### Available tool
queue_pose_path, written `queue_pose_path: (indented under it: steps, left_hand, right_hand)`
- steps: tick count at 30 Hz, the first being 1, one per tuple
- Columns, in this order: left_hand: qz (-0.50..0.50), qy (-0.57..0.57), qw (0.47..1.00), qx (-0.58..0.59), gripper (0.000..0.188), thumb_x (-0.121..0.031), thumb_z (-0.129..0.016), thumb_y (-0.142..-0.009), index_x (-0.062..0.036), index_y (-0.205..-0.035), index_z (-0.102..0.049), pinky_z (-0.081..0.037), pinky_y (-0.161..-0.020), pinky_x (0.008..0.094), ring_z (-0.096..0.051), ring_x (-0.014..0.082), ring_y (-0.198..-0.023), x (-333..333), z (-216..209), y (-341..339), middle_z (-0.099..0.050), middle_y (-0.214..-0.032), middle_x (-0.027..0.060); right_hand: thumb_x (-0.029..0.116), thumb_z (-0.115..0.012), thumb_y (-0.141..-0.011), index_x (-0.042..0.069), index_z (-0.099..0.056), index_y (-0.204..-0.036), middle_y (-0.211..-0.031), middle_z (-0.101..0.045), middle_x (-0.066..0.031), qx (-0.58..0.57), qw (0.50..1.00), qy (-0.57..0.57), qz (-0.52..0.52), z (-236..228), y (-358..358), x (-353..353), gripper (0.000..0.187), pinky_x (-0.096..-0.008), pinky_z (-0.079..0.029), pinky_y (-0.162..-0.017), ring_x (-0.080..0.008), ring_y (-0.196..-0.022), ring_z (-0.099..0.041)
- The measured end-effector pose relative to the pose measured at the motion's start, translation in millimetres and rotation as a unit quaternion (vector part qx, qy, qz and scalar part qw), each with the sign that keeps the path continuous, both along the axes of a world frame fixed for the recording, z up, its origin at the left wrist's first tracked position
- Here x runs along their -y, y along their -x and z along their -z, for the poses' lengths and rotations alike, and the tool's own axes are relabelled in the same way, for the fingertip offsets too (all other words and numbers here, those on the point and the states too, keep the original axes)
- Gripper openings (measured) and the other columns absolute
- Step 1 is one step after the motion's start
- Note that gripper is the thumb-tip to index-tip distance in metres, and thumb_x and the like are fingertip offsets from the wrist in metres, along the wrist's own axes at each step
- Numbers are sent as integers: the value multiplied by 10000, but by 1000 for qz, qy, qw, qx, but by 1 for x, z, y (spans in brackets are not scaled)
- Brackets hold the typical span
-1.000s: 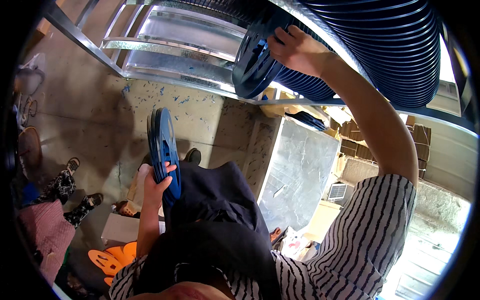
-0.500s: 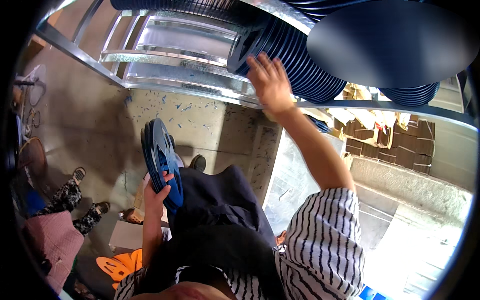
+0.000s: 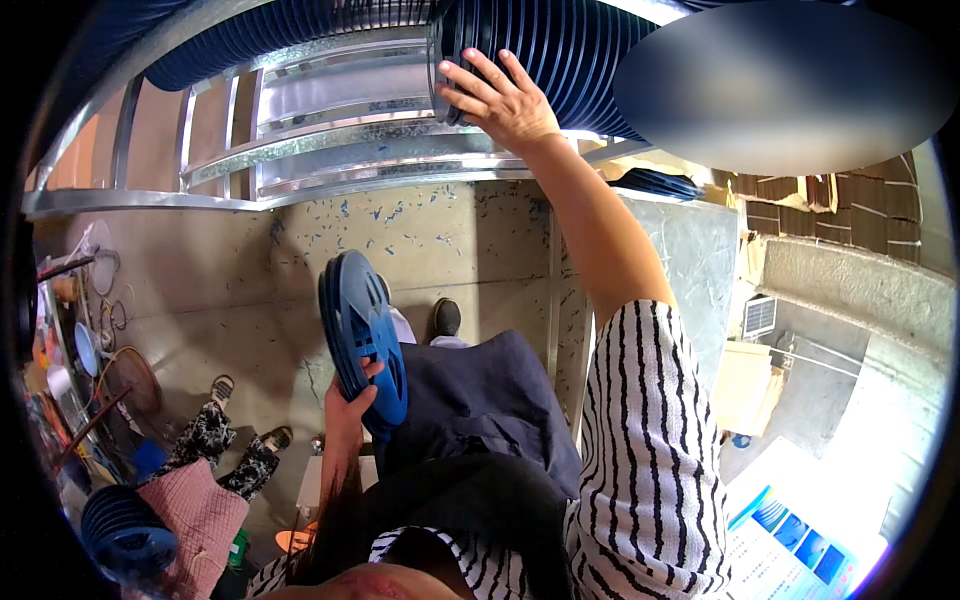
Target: The person repeatedly picks up blue circular plastic parts from a metal shelf and stacks them into a pile. The person handles the parts one by one or in small groups, moving them from the shelf to a growing stack in their hands. The task involves repetitive lifting and stacking motions within a storage area.
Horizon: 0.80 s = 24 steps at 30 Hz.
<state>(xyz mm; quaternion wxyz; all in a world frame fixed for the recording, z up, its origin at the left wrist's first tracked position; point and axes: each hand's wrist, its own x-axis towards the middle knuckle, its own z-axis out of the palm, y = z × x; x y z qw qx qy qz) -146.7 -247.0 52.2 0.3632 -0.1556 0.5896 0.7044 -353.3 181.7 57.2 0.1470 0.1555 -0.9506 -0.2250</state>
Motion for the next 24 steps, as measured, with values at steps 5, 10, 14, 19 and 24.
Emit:
queue_pose_path:
  steps: [5,10,14,19,24]
  left_hand:
    - [42,6,999,7,463,68,-578,-778,5,-1227,-481,-396,-975,291,-571,175,-1106,-11,-9,1,-649,-1132,115]
    - [50,0,999,7,473,50,-599,-782,0,-1237,-478,-391,-984,306,-568,186,-1118,-15,-11,0,-641,-1141,124]
    - [50,-5,999,6,469,29,-614,-791,5,-1238,-476,-385,-996,313,-563,201,-1133,-16,-12,2,-633,-1150,138]
    - [16,-20,999,25,484,-3,-632,-798,31,-1251,-465,-366,-1022,330,-556,213,-1144,-22,-26,16,-624,-1168,155]
    - [55,-82,989,-108,548,0,-627,-799,56,-1305,-421,-346,-1047,360,-532,239,-1183,-27,-64,61,-589,-1224,194]
  right_hand:
    - [103,-558,-861,420,-219,-1439,-1554,-45,127,20,999,-32,-1,6,-10,-8,741,-515,-172,-1147,-213,-1432,-107]
    - [19,-539,-835,463,-80,-1460,-1558,-22,138,31,997,65,25,13,-18,2,894,-562,-155,-1134,-200,-1437,-86]
    - [29,-560,-833,499,-158,-1441,-1549,-127,119,24,998,22,47,20,-27,7,867,-578,-108,-1134,-203,-1438,-99]
    - [79,-583,-834,438,-212,-1452,-1545,-165,69,63,991,55,106,12,-48,23,805,-602,-123,-1118,-244,-1431,-134]
    - [167,-648,-801,331,-297,-1444,-1543,-182,-60,115,928,329,131,25,-125,81,751,-605,-152,-1092,-342,-1421,-141]
